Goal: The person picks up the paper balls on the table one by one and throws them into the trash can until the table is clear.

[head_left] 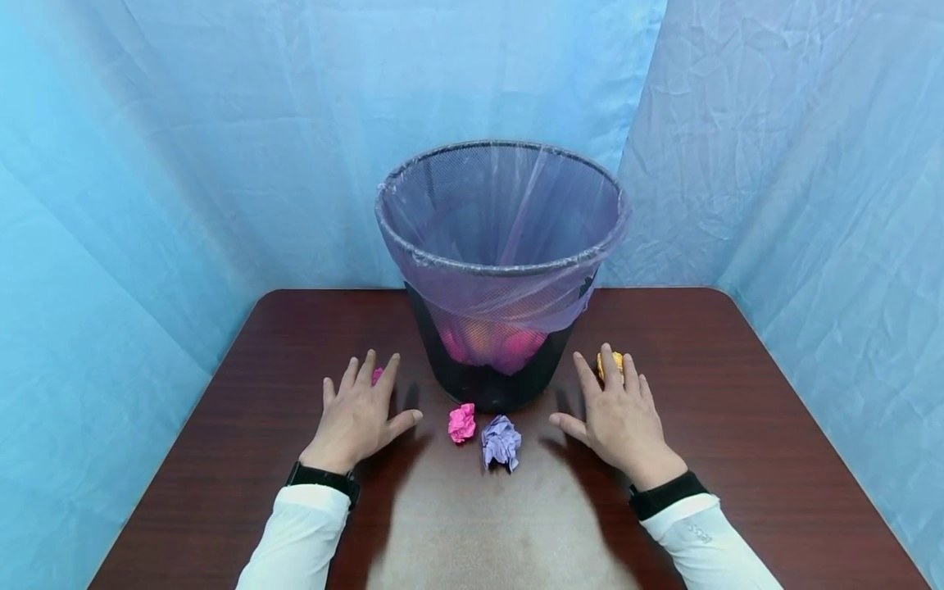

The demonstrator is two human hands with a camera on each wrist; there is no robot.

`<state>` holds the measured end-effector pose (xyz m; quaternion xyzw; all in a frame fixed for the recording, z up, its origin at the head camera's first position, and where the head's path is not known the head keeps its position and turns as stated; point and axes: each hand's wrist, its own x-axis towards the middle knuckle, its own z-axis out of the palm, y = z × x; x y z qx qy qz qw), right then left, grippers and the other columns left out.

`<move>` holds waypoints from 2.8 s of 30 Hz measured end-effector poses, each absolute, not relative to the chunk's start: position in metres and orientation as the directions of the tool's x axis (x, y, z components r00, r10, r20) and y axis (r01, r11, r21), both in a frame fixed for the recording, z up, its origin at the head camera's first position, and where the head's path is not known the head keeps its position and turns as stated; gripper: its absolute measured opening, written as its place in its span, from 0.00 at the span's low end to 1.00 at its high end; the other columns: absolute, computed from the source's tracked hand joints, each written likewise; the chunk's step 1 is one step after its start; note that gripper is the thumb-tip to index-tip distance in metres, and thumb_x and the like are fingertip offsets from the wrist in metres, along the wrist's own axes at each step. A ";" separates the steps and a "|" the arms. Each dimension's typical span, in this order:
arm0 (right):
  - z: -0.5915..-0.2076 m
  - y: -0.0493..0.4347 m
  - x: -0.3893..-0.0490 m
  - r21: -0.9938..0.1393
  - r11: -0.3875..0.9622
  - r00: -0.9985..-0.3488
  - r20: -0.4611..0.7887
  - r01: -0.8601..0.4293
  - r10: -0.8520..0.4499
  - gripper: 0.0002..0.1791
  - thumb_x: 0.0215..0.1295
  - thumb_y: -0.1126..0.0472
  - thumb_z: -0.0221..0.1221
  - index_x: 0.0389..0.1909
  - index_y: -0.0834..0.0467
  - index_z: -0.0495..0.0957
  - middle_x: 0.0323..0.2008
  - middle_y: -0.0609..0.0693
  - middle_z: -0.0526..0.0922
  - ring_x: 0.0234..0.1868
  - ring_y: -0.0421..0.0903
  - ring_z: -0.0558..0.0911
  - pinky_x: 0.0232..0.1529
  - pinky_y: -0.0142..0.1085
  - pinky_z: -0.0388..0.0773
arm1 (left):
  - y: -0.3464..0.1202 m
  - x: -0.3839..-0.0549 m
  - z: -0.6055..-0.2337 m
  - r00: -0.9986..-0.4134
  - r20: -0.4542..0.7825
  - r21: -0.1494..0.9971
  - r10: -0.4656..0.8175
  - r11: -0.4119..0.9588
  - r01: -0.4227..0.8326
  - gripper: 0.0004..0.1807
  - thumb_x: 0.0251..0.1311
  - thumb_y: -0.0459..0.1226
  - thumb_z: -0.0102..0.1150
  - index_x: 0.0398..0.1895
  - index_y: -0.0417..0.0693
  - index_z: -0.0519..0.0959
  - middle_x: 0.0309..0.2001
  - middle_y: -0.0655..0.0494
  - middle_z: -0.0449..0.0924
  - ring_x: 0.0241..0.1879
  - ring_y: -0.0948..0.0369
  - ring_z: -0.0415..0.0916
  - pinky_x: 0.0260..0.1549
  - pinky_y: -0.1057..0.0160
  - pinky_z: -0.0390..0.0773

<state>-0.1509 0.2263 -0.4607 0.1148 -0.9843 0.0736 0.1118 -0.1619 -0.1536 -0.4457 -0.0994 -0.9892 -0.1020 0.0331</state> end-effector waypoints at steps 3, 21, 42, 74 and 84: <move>-0.462 0.226 -0.151 -0.121 0.963 -0.952 0.225 -0.240 -0.209 0.53 0.61 0.30 0.67 0.79 0.56 0.64 0.77 0.71 0.58 0.75 0.79 0.58 0.70 0.72 0.62 | -0.155 -0.165 -0.447 -0.979 0.082 0.197 0.188 0.960 0.201 0.52 0.61 0.63 0.67 0.82 0.49 0.61 0.79 0.32 0.57 0.78 0.31 0.54 0.66 0.18 0.53; -0.470 0.227 -0.151 -0.098 0.969 -0.963 0.172 -0.227 -0.208 0.53 0.62 0.28 0.64 0.81 0.53 0.61 0.78 0.70 0.57 0.75 0.80 0.57 0.71 0.72 0.59 | -0.158 -0.182 -0.458 -0.987 0.023 0.194 0.161 0.967 0.162 0.50 0.63 0.61 0.66 0.82 0.50 0.60 0.79 0.31 0.56 0.77 0.29 0.53 0.66 0.18 0.53; -0.474 0.227 -0.150 -0.096 0.967 -0.962 0.168 -0.234 -0.216 0.54 0.62 0.28 0.64 0.81 0.53 0.61 0.79 0.70 0.56 0.75 0.79 0.58 0.72 0.72 0.56 | -0.159 -0.180 -0.469 -0.984 0.018 0.185 0.175 0.967 0.175 0.34 0.74 0.40 0.59 0.81 0.48 0.63 0.79 0.31 0.57 0.72 0.33 0.67 0.65 0.20 0.58; -0.476 0.226 -0.150 -0.039 0.964 -0.938 0.242 -0.265 -0.248 0.53 0.62 0.30 0.65 0.81 0.53 0.62 0.80 0.69 0.55 0.78 0.76 0.55 0.73 0.71 0.55 | -0.163 -0.174 -0.476 -0.906 0.300 0.134 0.300 0.927 0.351 0.17 0.64 0.23 0.63 0.55 0.41 0.81 0.52 0.30 0.82 0.42 0.38 0.85 0.43 0.41 0.86; -0.475 0.226 -0.150 -0.049 0.960 -0.931 0.265 -0.275 -0.253 0.53 0.61 0.29 0.66 0.80 0.53 0.63 0.79 0.69 0.56 0.77 0.76 0.56 0.73 0.72 0.54 | -0.161 -0.170 -0.471 -0.920 0.278 0.126 0.276 0.939 0.320 0.14 0.65 0.24 0.64 0.52 0.41 0.84 0.45 0.36 0.83 0.36 0.45 0.83 0.39 0.46 0.87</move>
